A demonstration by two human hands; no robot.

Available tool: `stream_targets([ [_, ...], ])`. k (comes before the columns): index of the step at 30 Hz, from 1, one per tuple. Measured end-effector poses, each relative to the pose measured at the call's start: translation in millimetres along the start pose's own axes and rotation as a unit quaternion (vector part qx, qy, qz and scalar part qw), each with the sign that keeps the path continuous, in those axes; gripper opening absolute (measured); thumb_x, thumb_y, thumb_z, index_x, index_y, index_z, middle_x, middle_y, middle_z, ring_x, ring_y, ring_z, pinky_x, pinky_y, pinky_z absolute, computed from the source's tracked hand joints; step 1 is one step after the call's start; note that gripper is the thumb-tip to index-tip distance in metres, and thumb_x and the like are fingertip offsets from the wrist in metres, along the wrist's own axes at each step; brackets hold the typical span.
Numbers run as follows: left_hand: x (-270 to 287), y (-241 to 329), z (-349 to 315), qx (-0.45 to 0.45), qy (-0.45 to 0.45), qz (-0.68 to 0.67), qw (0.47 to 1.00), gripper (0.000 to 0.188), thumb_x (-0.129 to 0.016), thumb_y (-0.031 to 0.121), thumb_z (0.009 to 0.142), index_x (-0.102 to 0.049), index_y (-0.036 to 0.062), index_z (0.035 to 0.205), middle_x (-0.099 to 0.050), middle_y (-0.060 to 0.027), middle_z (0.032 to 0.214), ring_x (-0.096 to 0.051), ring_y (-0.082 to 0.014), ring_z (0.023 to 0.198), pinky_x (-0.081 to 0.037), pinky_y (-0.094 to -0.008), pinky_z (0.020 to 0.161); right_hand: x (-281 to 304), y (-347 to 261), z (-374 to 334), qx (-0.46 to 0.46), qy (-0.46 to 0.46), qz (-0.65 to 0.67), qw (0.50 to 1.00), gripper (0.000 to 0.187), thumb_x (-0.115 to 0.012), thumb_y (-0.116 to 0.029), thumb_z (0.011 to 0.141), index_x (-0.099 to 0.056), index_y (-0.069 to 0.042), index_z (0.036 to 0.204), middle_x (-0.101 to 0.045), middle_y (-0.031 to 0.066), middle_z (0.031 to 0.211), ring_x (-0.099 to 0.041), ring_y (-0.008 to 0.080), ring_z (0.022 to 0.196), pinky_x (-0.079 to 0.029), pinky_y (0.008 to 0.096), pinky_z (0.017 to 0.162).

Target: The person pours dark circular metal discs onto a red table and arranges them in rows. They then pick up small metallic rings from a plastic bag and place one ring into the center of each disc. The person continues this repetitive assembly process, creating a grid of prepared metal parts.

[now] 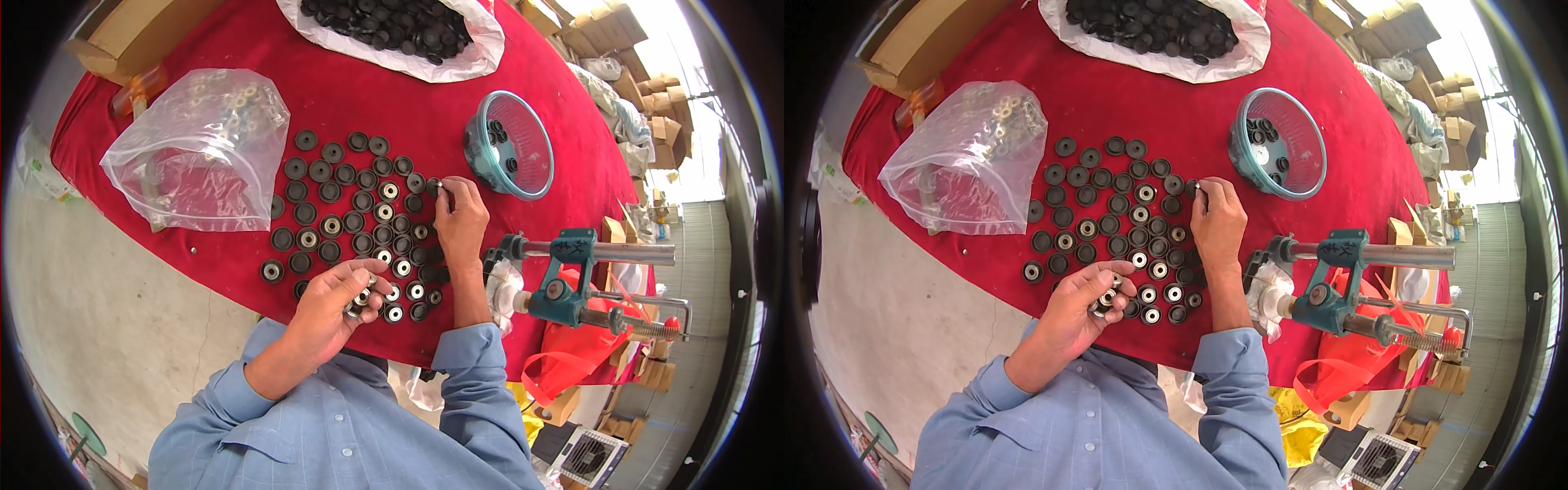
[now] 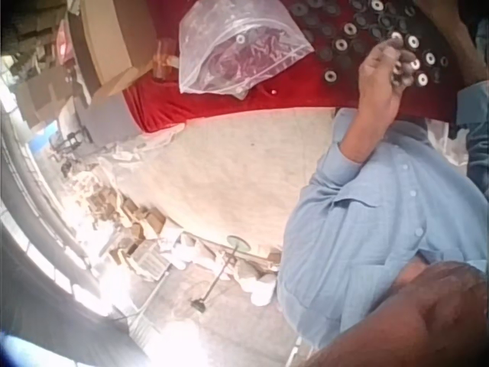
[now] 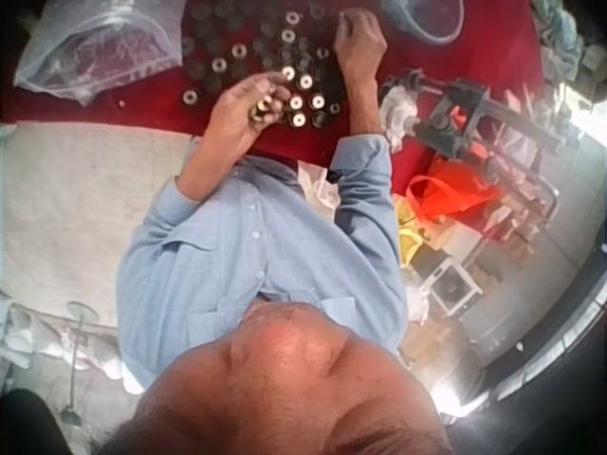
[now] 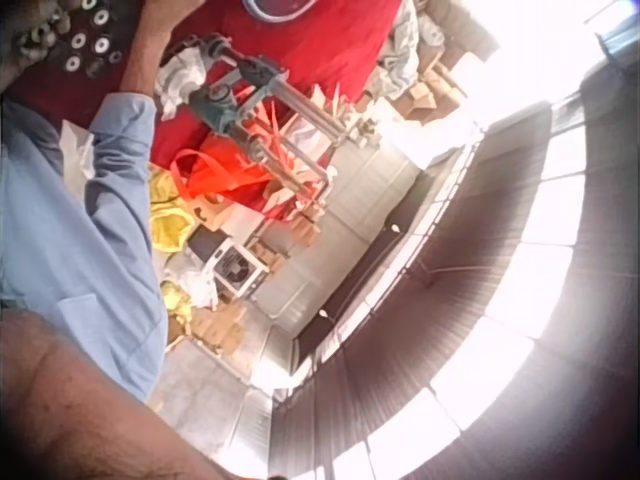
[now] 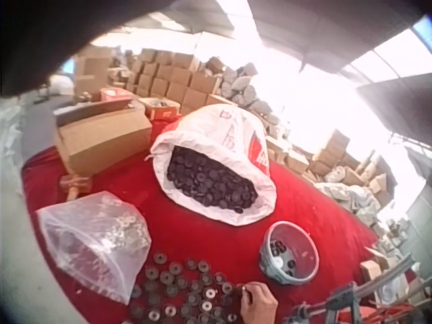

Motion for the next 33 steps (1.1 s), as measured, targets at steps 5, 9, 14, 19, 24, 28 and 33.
stream_targets([
  [5,-2,0,-6,0.002,0.007,0.040,0.999,0.032,-0.064,0.021,0.112,-0.062,-0.0018,0.135,-0.075,-0.0133,0.109,-0.068,-0.0124,0.087,-0.053,-0.0249,0.069,-7,-7,-4,0.074,-0.041,-0.069,0.994,0.017,-0.073,-0.001,0.091,-0.073,-0.001,0.108,-0.075,0.0121,0.111,-0.072,0.0338,0.105,-0.059,0.0432,0.091],
  [9,0,1,-6,-0.004,0.012,0.013,1.000,0.032,-0.064,0.023,0.112,-0.062,-0.0011,0.134,-0.075,-0.0140,0.112,-0.069,-0.0130,0.088,-0.054,-0.0255,0.070,-7,-12,-12,0.088,-0.047,-0.111,0.989,0.026,-0.069,0.001,0.088,-0.075,-0.002,0.112,-0.075,0.0110,0.117,-0.071,0.0328,0.106,-0.057,0.0456,0.095],
  [14,5,3,-4,-0.018,0.032,-0.017,0.999,0.034,-0.064,0.024,0.112,-0.062,-0.0024,0.134,-0.074,-0.0150,0.114,-0.069,-0.0134,0.088,-0.056,-0.0260,0.071,-10,-21,-18,0.120,-0.050,-0.179,0.975,0.033,-0.066,0.003,0.083,-0.077,-0.004,0.113,-0.076,0.0088,0.121,-0.071,0.0306,0.110,-0.052,0.0478,0.103],
  [19,2,9,-3,-0.024,0.008,0.014,1.000,0.033,-0.059,0.024,0.114,-0.064,-0.0038,0.131,-0.073,-0.0121,0.106,-0.065,-0.0108,0.083,-0.051,-0.0242,0.066,4,-6,-7,0.051,-0.090,-0.143,0.984,0.032,-0.067,0.002,0.088,-0.077,-0.004,0.118,-0.076,0.0098,0.119,-0.072,0.0322,0.110,-0.053,0.0466,0.101],
  [24,13,12,-3,-0.039,0.034,0.061,0.997,0.038,-0.058,0.032,0.115,-0.064,-0.0030,0.128,-0.067,-0.0061,0.092,-0.055,-0.0072,0.067,-0.042,-0.0200,0.054,32,-90,-22,-0.033,-0.163,0.206,0.964,0.030,-0.077,-0.004,0.091,-0.076,0.000,0.121,-0.075,0.0148,0.116,-0.075,0.0253,0.097,-0.060,0.0374,0.085],
  [28,11,9,-3,-0.041,0.038,0.100,0.993,0.033,-0.057,0.033,0.115,-0.065,0.0015,0.121,-0.061,-0.0003,0.087,-0.050,-0.0058,0.068,-0.038,-0.0216,0.055,27,-134,-52,0.004,-0.277,0.270,0.922,0.032,-0.080,-0.006,0.091,-0.076,-0.001,0.122,-0.072,0.0145,0.121,-0.076,0.0253,0.100,-0.061,0.0376,0.085],
  [33,14,8,-3,-0.055,0.028,0.189,0.980,0.029,-0.056,0.033,0.116,-0.065,0.0047,0.113,-0.058,0.0027,0.084,-0.047,-0.0046,0.066,-0.035,-0.0218,0.055,24,-132,-56,-0.012,-0.303,0.252,0.919,0.028,-0.079,0.000,0.088,-0.076,0.000,0.116,-0.073,0.0137,0.119,-0.076,0.0227,0.098,-0.061,0.0345,0.085],
])
Point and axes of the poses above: each hand's wrist, its own z-axis towards the middle knuckle, its own x-axis out of the back of the hand, y = z × x, the point moved 7 cm from there along z, towards the middle knuckle
